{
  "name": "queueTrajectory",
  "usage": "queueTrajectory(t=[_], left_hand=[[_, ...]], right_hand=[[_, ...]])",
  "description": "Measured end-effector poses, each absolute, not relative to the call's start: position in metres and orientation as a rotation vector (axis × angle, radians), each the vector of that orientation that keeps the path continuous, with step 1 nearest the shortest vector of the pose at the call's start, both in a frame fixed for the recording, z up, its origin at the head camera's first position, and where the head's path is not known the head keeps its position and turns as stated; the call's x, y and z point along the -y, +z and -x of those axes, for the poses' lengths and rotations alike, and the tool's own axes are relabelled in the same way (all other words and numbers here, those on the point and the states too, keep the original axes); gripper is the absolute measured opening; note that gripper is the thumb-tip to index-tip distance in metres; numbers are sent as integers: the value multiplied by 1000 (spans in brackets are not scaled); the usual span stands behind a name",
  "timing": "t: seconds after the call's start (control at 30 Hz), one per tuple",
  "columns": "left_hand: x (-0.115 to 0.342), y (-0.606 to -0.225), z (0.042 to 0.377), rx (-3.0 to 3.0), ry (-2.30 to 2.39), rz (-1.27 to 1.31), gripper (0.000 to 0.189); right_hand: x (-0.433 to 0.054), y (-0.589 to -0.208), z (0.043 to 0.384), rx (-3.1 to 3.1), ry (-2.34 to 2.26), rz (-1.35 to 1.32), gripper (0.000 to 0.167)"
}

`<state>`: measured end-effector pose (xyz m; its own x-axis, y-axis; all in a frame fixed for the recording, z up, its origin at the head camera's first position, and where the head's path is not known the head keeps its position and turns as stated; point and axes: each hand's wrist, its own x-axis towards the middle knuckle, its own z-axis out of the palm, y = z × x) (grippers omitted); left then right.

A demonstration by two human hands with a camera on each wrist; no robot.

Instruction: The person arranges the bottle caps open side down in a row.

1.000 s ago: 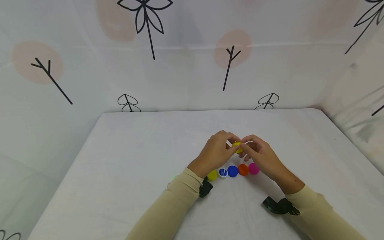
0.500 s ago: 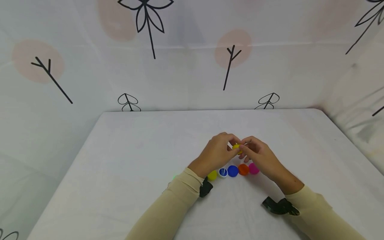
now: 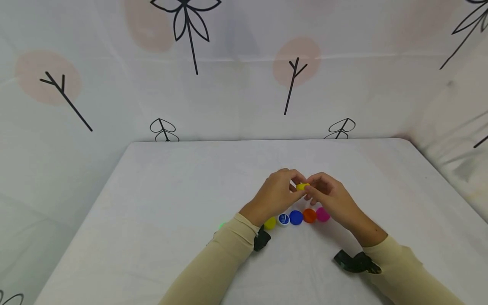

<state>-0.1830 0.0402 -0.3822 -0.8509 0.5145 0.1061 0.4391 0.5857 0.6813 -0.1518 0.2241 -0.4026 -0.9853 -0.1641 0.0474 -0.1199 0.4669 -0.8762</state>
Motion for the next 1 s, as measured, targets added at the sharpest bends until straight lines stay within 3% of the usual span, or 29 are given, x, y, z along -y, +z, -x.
queueTrajectory(t=[0.4,0.7,1.0], left_hand=[[-42,-380,182,-2696,1171,-902,23],[-51,-378,175,-2668,1323,-787,35],[-62,-372,158,-2935,1005,-862,32]], right_hand=[[-229,-396,153,-2797,-1504,314,24],[-237,-381,147,-2959,-1416,379,22],[-256,-378,127,-3073,-1351,518,25]])
